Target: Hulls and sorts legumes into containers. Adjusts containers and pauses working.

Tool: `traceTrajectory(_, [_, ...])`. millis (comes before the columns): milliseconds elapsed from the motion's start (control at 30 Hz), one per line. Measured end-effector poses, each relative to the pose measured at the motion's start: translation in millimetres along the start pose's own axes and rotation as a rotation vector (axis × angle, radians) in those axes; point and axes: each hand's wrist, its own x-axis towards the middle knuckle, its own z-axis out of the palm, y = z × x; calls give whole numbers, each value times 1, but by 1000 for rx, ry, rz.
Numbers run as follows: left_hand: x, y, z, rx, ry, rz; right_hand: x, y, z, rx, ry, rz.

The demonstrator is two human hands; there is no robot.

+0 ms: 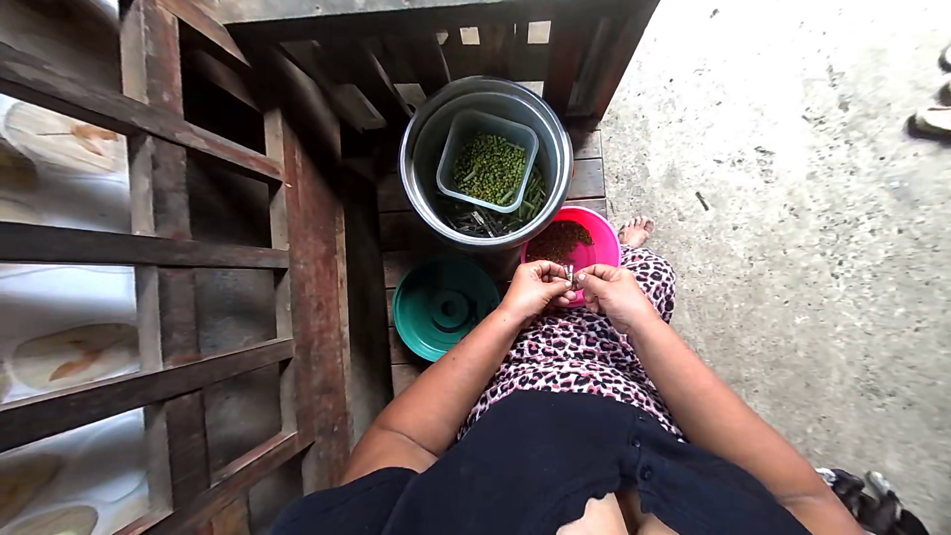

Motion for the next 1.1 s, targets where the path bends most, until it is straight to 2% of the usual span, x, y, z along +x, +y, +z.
traceTrajectory(433, [-3,-1,-4,66,-40,16,2,0,1,-170,-86,-72])
traceTrajectory(567, [-4,3,0,177,25,-23,-2,-3,5,-317,-76,-91])
traceTrajectory(667, [-4,7,2,341,37,24,-3,-3,7,-384,-9,-112])
traceTrajectory(733, [-3,14,4,519,44,51,-3,-1,7,-456,61,-223])
traceTrajectory(800, [0,19,5,659,42,70,0,5,4,-530,89,-432])
traceTrajectory(900, [2,22,7,721,32,94,5,12,4,-546,93,-670])
traceTrajectory(967, [2,23,8,705,19,83,10,16,3,-500,94,-705])
traceTrajectory(1100, [6,19,1,707,-28,105,16,16,3,-520,98,-630])
